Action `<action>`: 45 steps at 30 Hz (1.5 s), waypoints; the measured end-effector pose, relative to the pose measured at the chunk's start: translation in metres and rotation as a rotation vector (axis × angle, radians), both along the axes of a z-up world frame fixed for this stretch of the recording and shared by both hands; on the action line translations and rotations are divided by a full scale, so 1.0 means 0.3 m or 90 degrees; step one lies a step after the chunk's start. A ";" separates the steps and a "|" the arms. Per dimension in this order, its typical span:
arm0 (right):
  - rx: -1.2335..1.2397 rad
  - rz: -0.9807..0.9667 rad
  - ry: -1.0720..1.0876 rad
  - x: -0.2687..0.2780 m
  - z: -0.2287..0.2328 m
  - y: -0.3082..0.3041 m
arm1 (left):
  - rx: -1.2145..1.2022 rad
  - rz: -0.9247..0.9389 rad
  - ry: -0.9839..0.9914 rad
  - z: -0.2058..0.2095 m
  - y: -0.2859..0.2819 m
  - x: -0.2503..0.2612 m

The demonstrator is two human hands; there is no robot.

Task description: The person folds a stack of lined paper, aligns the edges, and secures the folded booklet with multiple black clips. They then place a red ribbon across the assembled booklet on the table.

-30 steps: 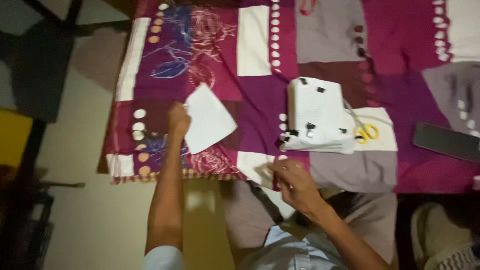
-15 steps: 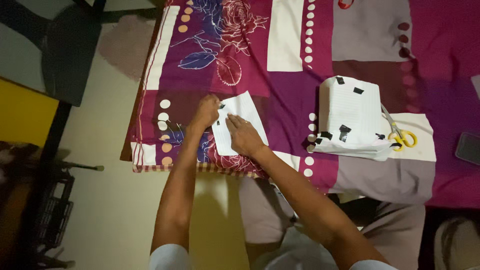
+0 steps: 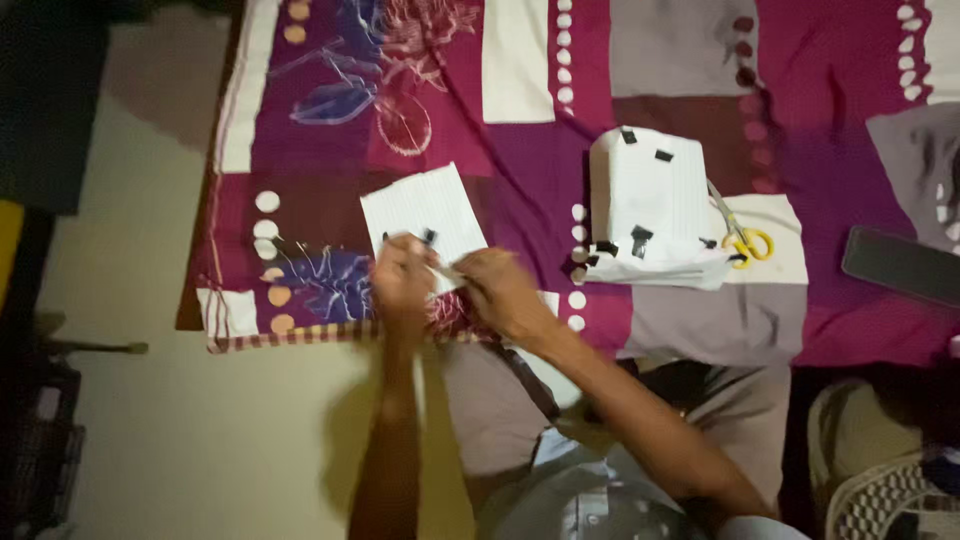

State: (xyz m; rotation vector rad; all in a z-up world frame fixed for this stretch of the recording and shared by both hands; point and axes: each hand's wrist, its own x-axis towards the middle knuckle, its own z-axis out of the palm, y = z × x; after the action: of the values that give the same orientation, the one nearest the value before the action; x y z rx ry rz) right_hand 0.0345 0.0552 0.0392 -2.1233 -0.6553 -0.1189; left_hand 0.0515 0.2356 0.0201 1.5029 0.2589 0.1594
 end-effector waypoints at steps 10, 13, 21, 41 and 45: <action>-0.350 -0.079 -0.110 -0.026 0.266 -0.466 | -0.199 -0.214 0.064 -0.211 -0.542 -0.346; -0.382 -0.056 -0.075 0.001 0.235 -0.465 | -0.234 -0.209 -0.017 -0.248 -0.609 -0.362; -0.345 -0.002 -0.083 0.042 0.181 -0.518 | -0.012 -0.212 -0.071 -0.248 -0.674 -0.374; -0.180 -0.089 -0.027 0.085 0.142 -0.561 | 0.086 -0.130 -0.245 -0.273 -0.764 -0.325; -0.127 -0.098 0.044 0.081 0.122 -0.573 | 0.010 -0.158 -0.164 -0.286 -0.769 -0.314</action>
State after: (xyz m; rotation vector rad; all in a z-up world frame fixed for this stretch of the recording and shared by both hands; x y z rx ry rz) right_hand 0.0587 -0.1167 0.0758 -2.3581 -0.4797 -0.0658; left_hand -0.0427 0.0048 -0.0657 1.4984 -0.1354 0.1552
